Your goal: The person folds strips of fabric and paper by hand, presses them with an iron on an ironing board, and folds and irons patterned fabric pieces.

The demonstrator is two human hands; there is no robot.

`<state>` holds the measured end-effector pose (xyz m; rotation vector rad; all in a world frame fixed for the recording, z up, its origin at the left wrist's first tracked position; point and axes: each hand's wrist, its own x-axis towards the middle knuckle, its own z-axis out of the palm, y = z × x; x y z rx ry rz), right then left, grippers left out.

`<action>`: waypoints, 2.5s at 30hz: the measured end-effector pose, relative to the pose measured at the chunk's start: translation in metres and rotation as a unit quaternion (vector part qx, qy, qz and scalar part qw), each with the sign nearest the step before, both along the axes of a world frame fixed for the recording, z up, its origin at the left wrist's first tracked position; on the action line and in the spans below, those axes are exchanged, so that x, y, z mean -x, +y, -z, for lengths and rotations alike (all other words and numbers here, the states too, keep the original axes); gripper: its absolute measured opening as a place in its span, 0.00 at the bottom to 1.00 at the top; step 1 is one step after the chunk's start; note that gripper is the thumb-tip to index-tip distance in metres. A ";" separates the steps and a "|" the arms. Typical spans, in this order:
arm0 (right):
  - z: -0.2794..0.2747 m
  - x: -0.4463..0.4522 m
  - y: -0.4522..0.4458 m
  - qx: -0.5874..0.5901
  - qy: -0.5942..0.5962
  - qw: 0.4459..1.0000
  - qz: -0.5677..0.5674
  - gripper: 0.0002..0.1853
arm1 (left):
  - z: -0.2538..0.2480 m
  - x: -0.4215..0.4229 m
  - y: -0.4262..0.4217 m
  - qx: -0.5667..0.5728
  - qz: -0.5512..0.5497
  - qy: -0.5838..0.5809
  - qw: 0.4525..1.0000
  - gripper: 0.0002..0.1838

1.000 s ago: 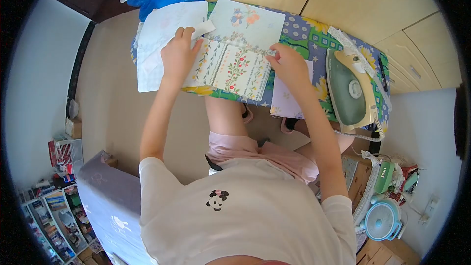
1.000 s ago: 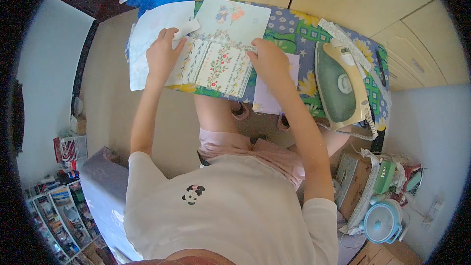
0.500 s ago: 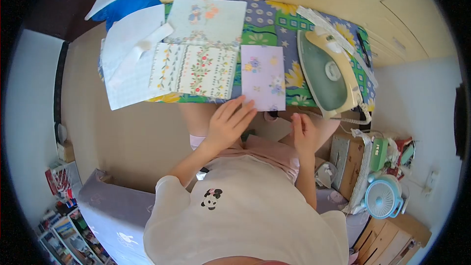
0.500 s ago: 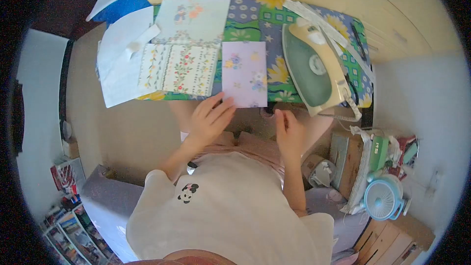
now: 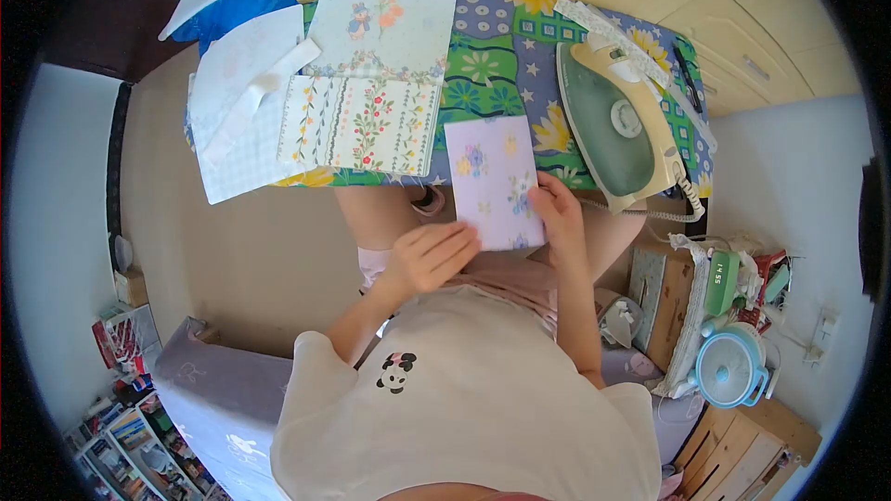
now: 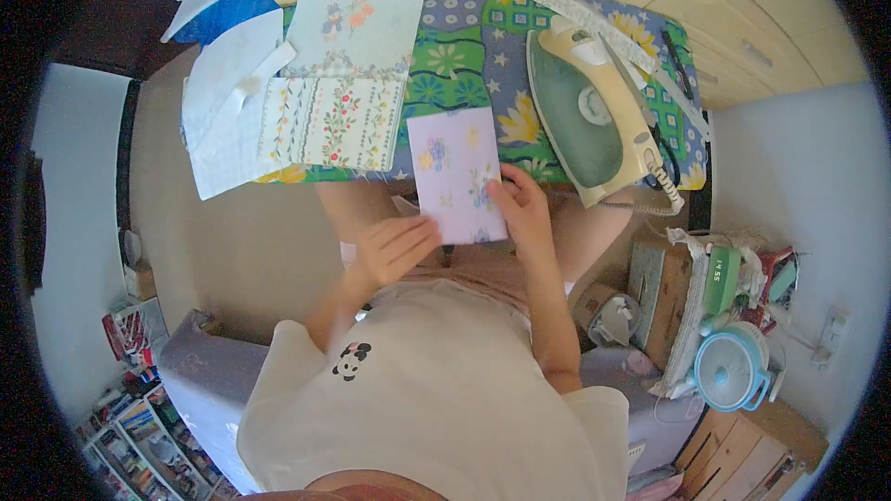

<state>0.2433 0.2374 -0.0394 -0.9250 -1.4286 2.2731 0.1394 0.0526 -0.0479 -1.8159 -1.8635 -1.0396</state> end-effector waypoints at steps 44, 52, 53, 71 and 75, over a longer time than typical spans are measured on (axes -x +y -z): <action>-0.021 -0.025 -0.019 -0.260 0.053 0.964 0.005 0.06 | -0.048 0.004 0.021 0.008 0.027 -0.351 0.936 0.08; -0.039 -0.018 -0.006 -0.603 0.120 0.777 -0.132 0.14 | -0.058 0.006 0.020 0.024 0.029 -0.394 0.918 0.07; -0.040 -0.018 -0.005 -0.603 0.120 0.777 -0.132 0.14 | -0.061 0.006 0.020 0.037 0.025 -0.411 0.910 0.08; -0.048 -0.016 -0.019 -0.432 0.070 0.894 -0.099 0.11 | -0.051 0.004 0.010 0.018 0.056 -0.563 0.825 0.08; -0.022 -0.015 -0.017 -0.144 0.058 0.988 -0.011 0.07 | -0.054 0.000 0.014 -0.056 -0.027 -0.615 0.786 0.04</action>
